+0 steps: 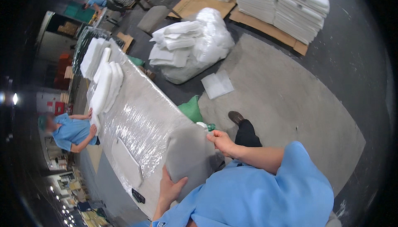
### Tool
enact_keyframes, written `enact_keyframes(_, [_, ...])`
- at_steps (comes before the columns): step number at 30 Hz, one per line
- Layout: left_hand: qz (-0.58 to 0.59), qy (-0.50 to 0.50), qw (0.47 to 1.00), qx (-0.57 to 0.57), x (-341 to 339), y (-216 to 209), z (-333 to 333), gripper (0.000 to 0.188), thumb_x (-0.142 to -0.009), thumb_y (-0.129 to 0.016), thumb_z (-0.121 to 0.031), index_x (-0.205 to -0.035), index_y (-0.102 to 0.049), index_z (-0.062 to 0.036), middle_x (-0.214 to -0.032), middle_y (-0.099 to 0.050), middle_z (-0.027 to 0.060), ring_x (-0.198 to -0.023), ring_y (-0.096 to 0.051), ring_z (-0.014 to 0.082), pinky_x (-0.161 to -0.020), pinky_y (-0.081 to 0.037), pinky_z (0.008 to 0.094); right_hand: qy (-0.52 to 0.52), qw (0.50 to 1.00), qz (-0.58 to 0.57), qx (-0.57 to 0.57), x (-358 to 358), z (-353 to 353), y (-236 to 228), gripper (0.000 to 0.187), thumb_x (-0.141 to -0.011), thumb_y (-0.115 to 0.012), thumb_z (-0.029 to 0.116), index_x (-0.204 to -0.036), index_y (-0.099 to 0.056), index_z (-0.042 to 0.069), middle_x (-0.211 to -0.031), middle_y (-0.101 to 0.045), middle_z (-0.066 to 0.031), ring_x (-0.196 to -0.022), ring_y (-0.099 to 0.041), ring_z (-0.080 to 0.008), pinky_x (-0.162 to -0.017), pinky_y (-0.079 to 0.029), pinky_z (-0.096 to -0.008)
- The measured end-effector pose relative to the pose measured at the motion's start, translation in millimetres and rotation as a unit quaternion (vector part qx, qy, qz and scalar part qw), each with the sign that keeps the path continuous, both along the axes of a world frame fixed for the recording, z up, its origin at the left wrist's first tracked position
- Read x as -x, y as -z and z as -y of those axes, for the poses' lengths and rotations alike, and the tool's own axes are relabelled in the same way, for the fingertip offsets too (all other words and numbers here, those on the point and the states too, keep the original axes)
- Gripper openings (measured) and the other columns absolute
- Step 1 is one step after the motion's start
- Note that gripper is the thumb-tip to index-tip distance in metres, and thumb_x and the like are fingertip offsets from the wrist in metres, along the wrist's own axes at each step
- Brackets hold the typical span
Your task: The person wraps white foam pads in gray fabric covers at a worktable. They pull the fabric over each pad, tuck the edges, and place the finished items on a nearby stack. Other workers handle foam and fabric at the same table.
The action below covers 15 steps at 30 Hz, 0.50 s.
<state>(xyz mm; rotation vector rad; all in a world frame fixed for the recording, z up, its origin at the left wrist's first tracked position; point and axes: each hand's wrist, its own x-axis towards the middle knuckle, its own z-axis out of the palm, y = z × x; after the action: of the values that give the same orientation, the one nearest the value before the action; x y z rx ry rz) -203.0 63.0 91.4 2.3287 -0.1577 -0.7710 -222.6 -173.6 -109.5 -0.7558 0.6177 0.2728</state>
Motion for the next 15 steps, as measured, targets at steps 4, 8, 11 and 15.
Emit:
enact_keyframes(4, [-0.023, 0.148, 0.988, 0.035, -20.7, 27.8, 10.6, 0.100, -0.083, -0.082, -0.018, -0.163, -0.024, 0.0005, -0.146, -0.056, 0.0256, -0.127, -0.063, 0.0310, -0.104, -0.050, 0.0381, 0.037, 0.997, -0.037, -0.052, 10.0, 6.9, 13.3, 0.017, -0.108, -0.063, 0.029, -0.104, -0.069, 0.014, -0.093, -0.066, 0.0059, -0.082, -0.056, -0.0052, -0.070, -0.044, -0.0255])
enact_keyframes(8, [-0.123, 0.082, 0.974, 0.172, -93.5, 38.8, 61.7, 0.077, -0.098, -0.069, -0.019, -0.163, -0.031, -0.0054, -0.151, -0.053, 0.0199, -0.116, -0.065, 0.0231, -0.096, -0.052, 0.0347, 0.035, 0.997, -0.061, -0.034, 9.8, 8.4, 38.1, 0.021, -0.110, -0.059, 0.028, -0.110, -0.071, 0.010, -0.097, -0.068, 0.0043, -0.088, -0.057, -0.0072, -0.077, -0.047, -0.0274])
enact_keyframes(11, [-0.073, 0.107, 0.979, 0.158, -158.3, 96.3, 101.1, 0.039, -0.106, -0.058, -0.025, -0.140, -0.062, -0.0045, -0.136, -0.063, 0.0111, -0.101, -0.064, 0.0151, -0.086, -0.052, 0.0309, 0.047, 0.997, -0.050, -0.046, 5.0, 0.4, 25.0, 0.024, -0.111, -0.057, 0.027, -0.113, -0.071, 0.008, -0.099, -0.068, 0.0039, -0.090, -0.056, -0.0079, -0.083, -0.047, -0.0287])
enact_keyframes(15, [-0.200, 0.261, 0.944, -0.029, -197.3, 141.8, 183.4, 0.035, -0.105, -0.060, -0.030, -0.108, -0.077, 0.0003, -0.097, -0.075, 0.0046, -0.079, -0.065, 0.0169, -0.073, -0.054, 0.0338, 0.070, 0.995, -0.053, -0.053, 3.0, -12.1, 50.2, 0.026, -0.111, -0.055, 0.028, -0.114, -0.071, 0.007, -0.099, -0.068, 0.0044, -0.090, -0.055, -0.0073, -0.084, -0.046, -0.0286])
